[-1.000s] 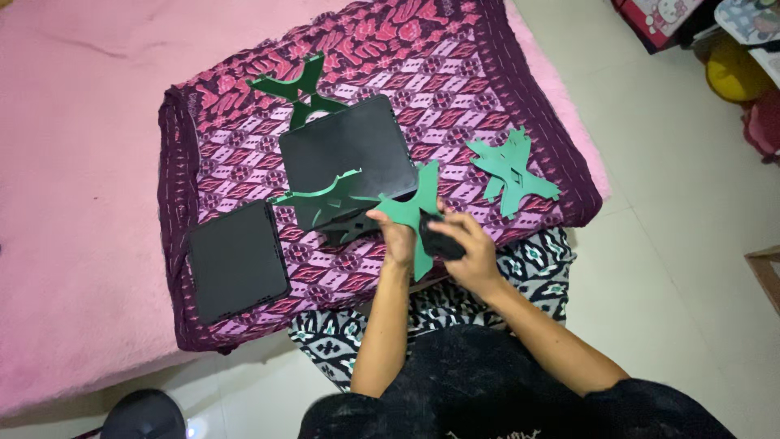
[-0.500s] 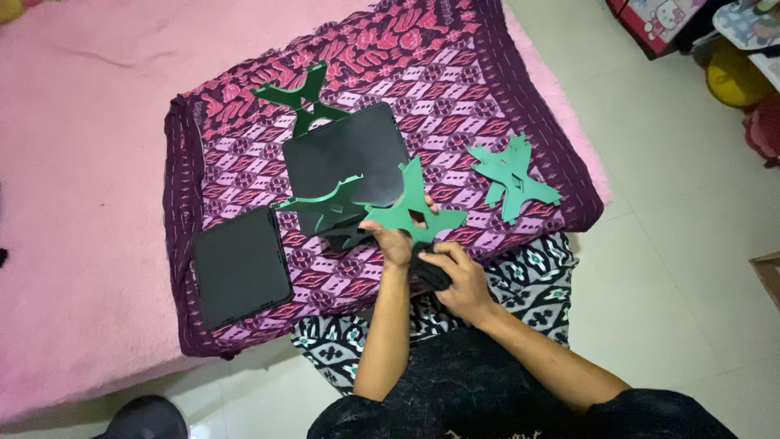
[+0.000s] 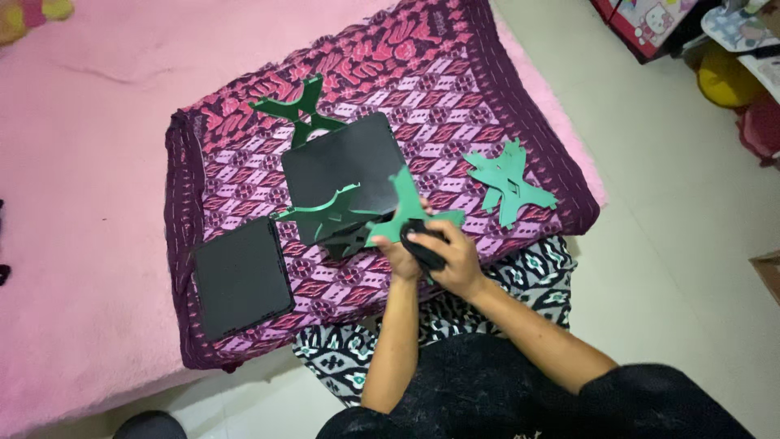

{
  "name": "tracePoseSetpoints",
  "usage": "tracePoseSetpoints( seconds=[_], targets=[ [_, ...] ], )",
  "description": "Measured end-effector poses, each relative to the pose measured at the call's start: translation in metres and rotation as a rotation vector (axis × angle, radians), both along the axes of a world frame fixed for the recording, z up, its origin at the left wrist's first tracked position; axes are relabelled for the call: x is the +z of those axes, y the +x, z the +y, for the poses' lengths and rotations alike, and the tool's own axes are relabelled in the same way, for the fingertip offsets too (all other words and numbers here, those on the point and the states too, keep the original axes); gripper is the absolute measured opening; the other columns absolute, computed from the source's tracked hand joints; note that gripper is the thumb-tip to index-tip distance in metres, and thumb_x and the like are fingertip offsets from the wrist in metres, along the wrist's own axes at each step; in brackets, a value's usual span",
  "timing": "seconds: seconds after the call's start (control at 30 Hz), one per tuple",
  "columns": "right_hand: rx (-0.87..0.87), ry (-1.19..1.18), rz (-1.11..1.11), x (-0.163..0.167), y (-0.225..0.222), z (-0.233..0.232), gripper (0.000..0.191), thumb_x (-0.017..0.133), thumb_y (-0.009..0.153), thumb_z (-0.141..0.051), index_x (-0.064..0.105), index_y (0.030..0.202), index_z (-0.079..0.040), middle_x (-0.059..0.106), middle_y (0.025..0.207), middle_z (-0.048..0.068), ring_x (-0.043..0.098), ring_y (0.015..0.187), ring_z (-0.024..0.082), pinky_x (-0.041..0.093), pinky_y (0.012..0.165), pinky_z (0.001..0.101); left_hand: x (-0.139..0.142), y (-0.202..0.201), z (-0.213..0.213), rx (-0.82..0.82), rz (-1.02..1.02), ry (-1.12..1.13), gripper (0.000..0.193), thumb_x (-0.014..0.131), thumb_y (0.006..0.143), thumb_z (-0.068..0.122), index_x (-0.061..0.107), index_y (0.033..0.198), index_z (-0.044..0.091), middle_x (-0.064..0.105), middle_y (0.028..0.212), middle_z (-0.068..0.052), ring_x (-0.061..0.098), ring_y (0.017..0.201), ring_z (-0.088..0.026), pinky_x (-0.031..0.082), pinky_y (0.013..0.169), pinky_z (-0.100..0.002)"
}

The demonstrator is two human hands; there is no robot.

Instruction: The person sits on the floor beside a bed and assembles a small stand from green X-shaped brackets and black rectangular panels, fitting the brackets together by hand and attaching the panels to form the stand body. They press the parts into place and reposition the assembly on the bed as they work.

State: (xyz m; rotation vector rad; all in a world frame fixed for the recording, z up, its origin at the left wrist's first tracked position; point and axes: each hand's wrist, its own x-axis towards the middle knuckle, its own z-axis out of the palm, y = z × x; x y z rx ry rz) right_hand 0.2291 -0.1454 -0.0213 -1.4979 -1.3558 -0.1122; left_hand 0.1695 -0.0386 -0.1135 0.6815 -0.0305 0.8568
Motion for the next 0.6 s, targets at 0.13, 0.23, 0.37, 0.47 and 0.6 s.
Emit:
tracePoseSetpoints(
  seconds=[0.13, 0.23, 0.37, 0.47, 0.6],
  targets=[
    [-0.062, -0.052, 0.047, -0.026, 0.001, -0.013, 0.049, 0.076, 0.07, 0.002, 0.073, 0.116, -0.014, 0.066, 0.112, 0.012, 0.071, 0.094, 0.031, 0.058, 0.079, 0.0375, 0.019, -0.012, 0.011, 0.193, 0.038, -0.03, 0.115, 0.046, 0.08, 0.096, 0.05, 0.132, -0.006, 0.055, 0.13, -0.012, 0.053, 0.117, -0.022, 0.045, 0.104, -0.035],
    [-0.15, -0.077, 0.143, -0.035, 0.012, -0.014, 0.051, 0.07, 0.07, 0.007, 0.072, 0.118, -0.012, 0.065, 0.114, 0.013, 0.07, 0.099, 0.031, 0.057, 0.083, 0.0379, 0.03, -0.014, 0.009, 0.209, 0.05, -0.076, 0.113, 0.047, 0.076, 0.094, 0.048, 0.138, 0.0, 0.054, 0.126, -0.008, 0.052, 0.115, -0.02, 0.045, 0.101, -0.034],
    [-0.158, 0.01, 0.185, -0.023, 0.019, -0.012, 0.052, 0.071, 0.07, 0.007, 0.071, 0.12, -0.009, 0.063, 0.115, 0.013, 0.067, 0.103, 0.03, 0.055, 0.088, 0.0383, 0.039, -0.003, 0.003, 0.223, 0.069, 0.006, 0.11, 0.05, 0.078, 0.093, 0.048, 0.138, 0.0, 0.054, 0.124, -0.007, 0.052, 0.115, -0.018, 0.045, 0.102, -0.033],
    [-0.088, 0.004, 0.169, -0.011, 0.011, -0.011, 0.049, 0.077, 0.071, 0.001, 0.071, 0.118, -0.009, 0.062, 0.113, 0.014, 0.067, 0.101, 0.029, 0.056, 0.084, 0.0369, 0.04, 0.006, -0.008, 0.208, 0.084, 0.036, 0.107, 0.051, 0.081, 0.091, 0.047, 0.137, 0.0, 0.055, 0.122, -0.007, 0.055, 0.113, -0.018, 0.048, 0.1, -0.032],
    [-0.079, -0.047, 0.152, -0.011, 0.012, -0.004, 0.048, 0.077, 0.072, -0.002, 0.072, 0.119, -0.011, 0.065, 0.114, 0.013, 0.069, 0.1, 0.029, 0.057, 0.084, 0.0367, 0.036, 0.01, -0.02, 0.271, 0.116, 0.087, 0.101, 0.053, 0.085, 0.087, 0.048, 0.136, 0.0, 0.055, 0.121, -0.007, 0.056, 0.11, -0.017, 0.049, 0.097, -0.031]
  ],
)
